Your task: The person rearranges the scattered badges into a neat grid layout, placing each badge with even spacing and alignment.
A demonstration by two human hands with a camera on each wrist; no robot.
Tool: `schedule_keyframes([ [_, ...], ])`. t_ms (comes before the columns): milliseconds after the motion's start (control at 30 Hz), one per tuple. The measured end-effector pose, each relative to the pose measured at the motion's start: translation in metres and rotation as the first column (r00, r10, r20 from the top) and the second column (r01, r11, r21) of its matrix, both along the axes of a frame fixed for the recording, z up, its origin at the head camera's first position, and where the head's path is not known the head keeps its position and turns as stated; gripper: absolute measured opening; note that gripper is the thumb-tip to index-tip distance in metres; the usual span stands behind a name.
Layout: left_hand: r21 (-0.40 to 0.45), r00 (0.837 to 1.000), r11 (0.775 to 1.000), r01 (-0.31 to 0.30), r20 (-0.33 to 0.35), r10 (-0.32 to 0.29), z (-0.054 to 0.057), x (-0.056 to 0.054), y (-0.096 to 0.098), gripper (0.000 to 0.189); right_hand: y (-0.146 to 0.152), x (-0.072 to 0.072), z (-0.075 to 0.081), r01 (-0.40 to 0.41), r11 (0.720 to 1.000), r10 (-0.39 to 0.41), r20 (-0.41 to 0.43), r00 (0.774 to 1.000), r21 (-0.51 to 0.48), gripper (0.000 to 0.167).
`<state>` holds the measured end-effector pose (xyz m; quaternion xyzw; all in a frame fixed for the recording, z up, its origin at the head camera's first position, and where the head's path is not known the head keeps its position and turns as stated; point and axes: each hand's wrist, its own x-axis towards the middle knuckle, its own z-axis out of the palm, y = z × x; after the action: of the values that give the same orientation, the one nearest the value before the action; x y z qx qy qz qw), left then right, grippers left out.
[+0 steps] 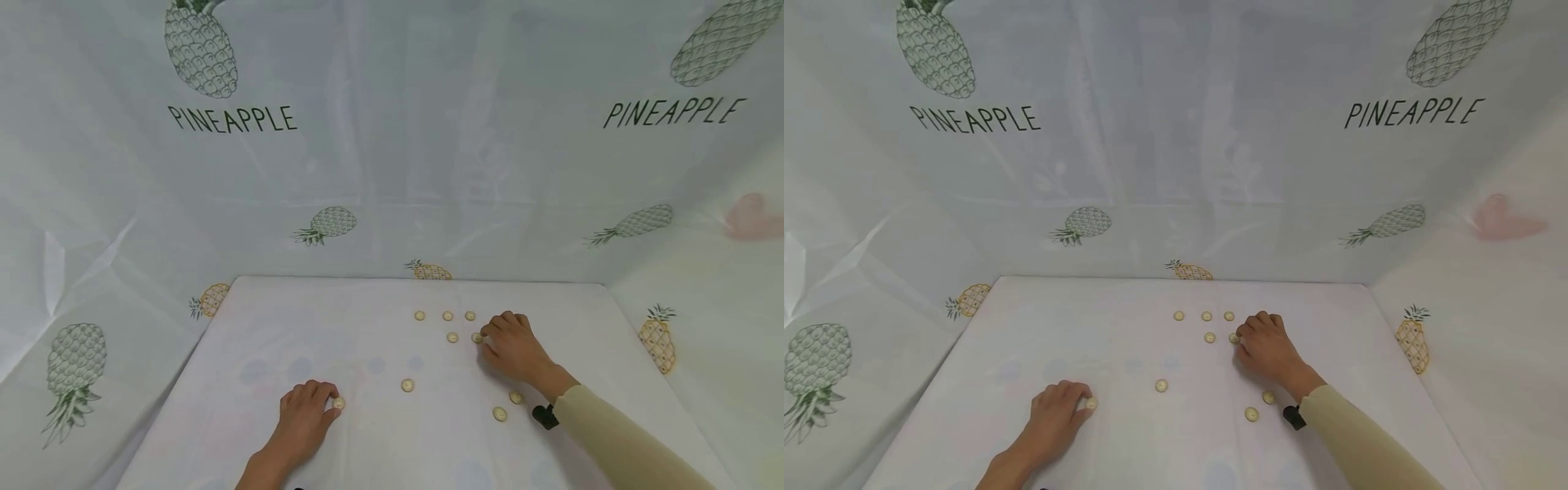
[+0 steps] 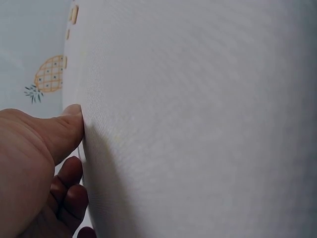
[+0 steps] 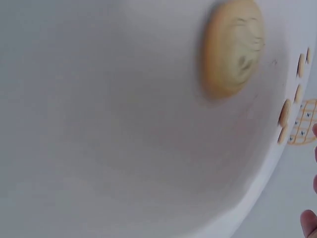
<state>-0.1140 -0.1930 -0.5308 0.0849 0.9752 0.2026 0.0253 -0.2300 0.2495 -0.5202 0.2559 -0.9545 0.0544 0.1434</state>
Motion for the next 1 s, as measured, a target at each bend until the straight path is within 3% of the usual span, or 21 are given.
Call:
schedule_keyframes([
  [300, -0.010, 1.000, 1.000, -0.008, 0.009, 0.008, -0.001, 0.000, 0.002, 0.023, 0.031, 0.041, -0.002, 0.032, 0.999, -0.033, -0.045, 0.998, -0.034, 0.011],
  [600, 0.000, 0.999, 1.000, -0.017, 0.031, 0.017, 0.002, 0.001, 0.002, 0.021, 0.047, 0.075, -0.004, -0.006, 1.000, 0.005, -0.067, 0.998, -0.026, 0.022],
  [833, 0.002, 0.999, 1.000, -0.016, 0.030, 0.016, 0.001, 0.000, 0.001, 0.021, 0.049, 0.093, -0.010, -0.045, 0.999, 0.044, -0.041, 0.998, -0.025, 0.022],
  [1000, 0.002, 0.999, 1.000, -0.014, 0.038, 0.014, 0.002, 0.000, 0.002, 0.022, 0.048, 0.098, -0.014, -0.072, 0.997, 0.071, -0.044, 0.997, -0.030, 0.020],
])
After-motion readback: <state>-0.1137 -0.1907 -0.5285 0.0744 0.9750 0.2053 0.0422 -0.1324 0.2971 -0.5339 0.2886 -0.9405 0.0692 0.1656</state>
